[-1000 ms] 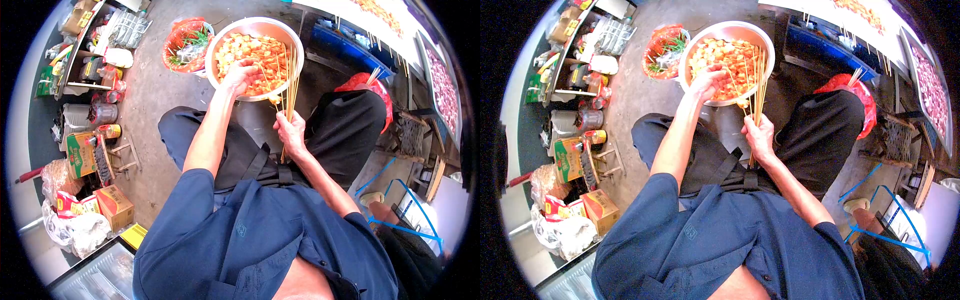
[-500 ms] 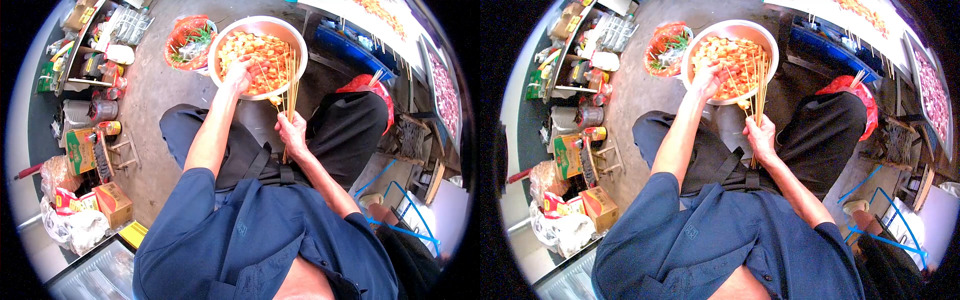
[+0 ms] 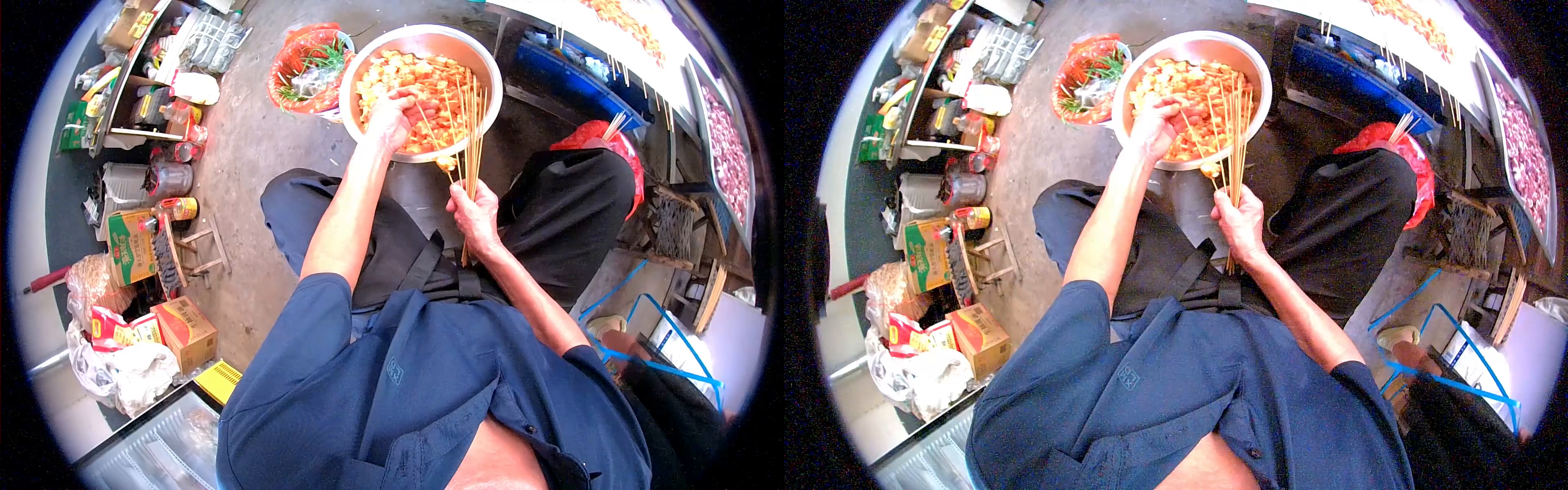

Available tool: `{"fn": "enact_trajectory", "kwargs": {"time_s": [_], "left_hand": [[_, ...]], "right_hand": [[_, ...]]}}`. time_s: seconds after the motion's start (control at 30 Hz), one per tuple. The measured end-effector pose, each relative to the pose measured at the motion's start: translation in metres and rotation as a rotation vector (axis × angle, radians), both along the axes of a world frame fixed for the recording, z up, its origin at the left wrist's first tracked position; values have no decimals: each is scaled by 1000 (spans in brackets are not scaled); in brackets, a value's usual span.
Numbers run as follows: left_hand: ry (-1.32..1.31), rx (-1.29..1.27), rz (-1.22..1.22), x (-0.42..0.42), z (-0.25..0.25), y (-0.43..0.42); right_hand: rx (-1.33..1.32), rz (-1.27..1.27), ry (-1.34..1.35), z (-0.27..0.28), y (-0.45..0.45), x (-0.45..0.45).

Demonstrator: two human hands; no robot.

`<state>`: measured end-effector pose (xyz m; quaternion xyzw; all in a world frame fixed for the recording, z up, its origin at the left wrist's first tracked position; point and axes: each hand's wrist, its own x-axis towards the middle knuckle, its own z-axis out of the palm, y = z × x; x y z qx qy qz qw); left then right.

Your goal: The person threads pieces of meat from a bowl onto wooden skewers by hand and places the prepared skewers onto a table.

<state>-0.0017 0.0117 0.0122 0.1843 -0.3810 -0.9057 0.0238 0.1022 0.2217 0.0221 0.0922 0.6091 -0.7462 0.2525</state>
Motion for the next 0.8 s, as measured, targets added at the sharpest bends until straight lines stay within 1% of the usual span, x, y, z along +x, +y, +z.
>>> {"fn": "enact_trajectory", "kwargs": {"time_s": [0.1, 0.17, 0.2, 0.27, 0.3, 0.37, 0.4, 0.47, 0.5, 0.57, 0.7, 0.77, 0.8], "left_hand": [[-41, 1, -62, 2, 7, 5], [-58, 95, -182, 4, 12, 7], [-59, 95, -183, 4, 12, 8], [76, 282, -200, 6, 10, 8], [76, 282, -200, 5, 7, 8], [34, 157, -41, 2, 2, 7], [34, 157, -42, -1, -3, 5], [-35, 61, 62, -5, -11, 0], [-34, 60, 63, -4, -7, 1], [-44, 207, 79, -2, 2, 3], [-35, 135, 34, 0, 10, 5], [5, 225, -84, 3, 20, 8], [5, 226, -85, 3, 19, 10]], "right_hand": [[14, 26, 32, -1, -1, 1], [19, 16, 32, -4, 1, -1], [25, 5, 31, -4, 1, -2], [33, 18, 46, -3, 1, -1], [42, 33, 63, -3, 1, -1], [52, 47, 82, -3, 0, 0], [63, 61, 101, -2, 0, 1], [68, 69, 100, -1, 1, 1], [57, 55, 95, -2, 2, 1], [25, 23, 99, -1, 2, 1], [24, -1, 63, 0, 3, -2], [19, -4, 60, -1, 3, -2], [15, -7, 57, -1, 3, -2]]}}
